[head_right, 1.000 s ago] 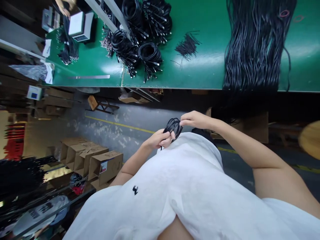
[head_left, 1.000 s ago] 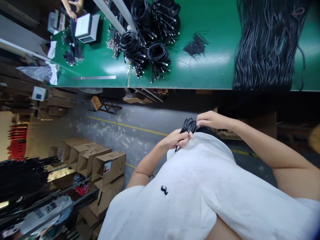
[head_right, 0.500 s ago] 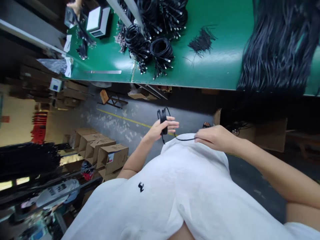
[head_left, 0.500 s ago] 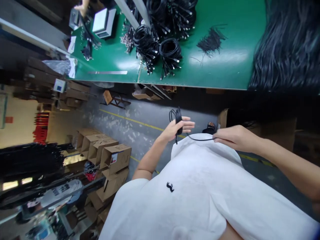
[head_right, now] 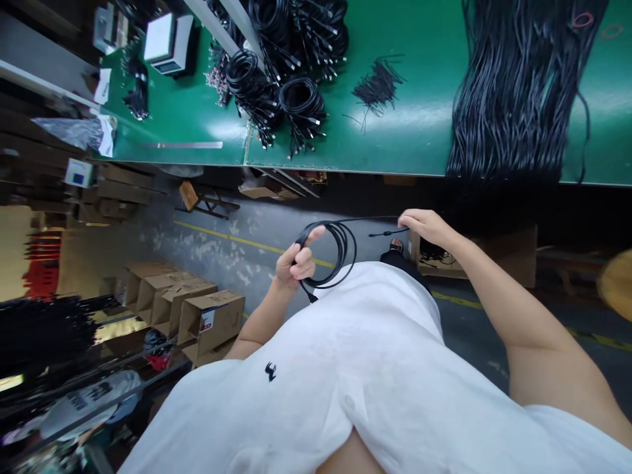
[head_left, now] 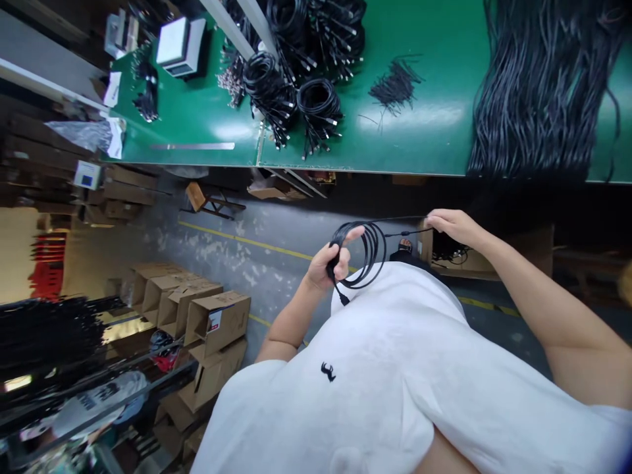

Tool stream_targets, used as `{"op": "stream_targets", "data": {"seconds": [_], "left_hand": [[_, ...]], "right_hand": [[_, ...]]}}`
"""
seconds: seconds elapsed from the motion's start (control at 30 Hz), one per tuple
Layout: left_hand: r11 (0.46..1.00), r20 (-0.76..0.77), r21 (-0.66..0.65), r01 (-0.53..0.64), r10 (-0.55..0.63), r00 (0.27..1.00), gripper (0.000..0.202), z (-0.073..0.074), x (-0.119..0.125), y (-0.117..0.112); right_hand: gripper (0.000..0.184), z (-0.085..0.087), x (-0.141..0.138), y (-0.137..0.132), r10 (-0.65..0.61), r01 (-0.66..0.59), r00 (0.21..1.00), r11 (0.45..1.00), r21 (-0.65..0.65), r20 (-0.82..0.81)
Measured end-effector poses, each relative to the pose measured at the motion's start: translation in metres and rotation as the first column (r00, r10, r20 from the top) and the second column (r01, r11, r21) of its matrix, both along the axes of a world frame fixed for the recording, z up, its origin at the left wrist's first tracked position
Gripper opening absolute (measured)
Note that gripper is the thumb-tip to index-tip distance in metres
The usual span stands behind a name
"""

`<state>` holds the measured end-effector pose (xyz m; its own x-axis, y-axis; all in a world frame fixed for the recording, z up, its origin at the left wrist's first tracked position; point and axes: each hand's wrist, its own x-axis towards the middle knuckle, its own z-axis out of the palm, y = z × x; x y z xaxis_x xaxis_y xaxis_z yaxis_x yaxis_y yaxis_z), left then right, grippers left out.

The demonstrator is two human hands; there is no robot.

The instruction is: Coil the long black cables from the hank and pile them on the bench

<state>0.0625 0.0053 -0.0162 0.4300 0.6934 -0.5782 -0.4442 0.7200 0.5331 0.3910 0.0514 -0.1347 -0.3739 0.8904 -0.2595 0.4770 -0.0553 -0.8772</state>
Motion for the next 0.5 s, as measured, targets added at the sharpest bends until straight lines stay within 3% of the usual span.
{"op": "stream_targets", "data": {"seconds": [0.1, 0.27, 0.4, 0.47, 0.5], "left_hand": [[0.984, -0.037, -0.051, -0.168, 0.167, 0.985, 0.046, 0.004, -0.009, 0.005], [0.951, -0.004, -0.065, -0.301, 0.302, 0.953, 0.04, 0.009, -0.015, 0.005], [0.869, 0.07, 0.102, -0.483, 0.478, 0.875, 0.039, 0.023, -0.024, 0.006], [0.81, 0.075, 0.184, -0.557, 0.554, 0.829, 0.039, 0.028, -0.031, 0.01], [0.808, 0.051, 0.201, -0.554, 0.556, 0.83, 0.038, 0.028, -0.033, 0.013]], "right_hand": [[0.041, -0.021, 0.016, -0.016, -0.047, 0.047, 0.999, 0.996, -0.075, 0.004], [0.039, -0.049, 0.031, -0.033, -0.104, 0.113, 0.992, 0.984, -0.137, 0.074], [0.036, -0.078, 0.046, -0.055, -0.076, 0.101, 0.986, 0.981, -0.167, 0.148], [0.039, -0.079, 0.049, -0.071, -0.014, 0.041, 0.975, 0.992, -0.121, 0.221], [0.041, -0.074, 0.047, -0.079, 0.033, -0.016, 0.965, 0.998, -0.068, 0.26]]}}
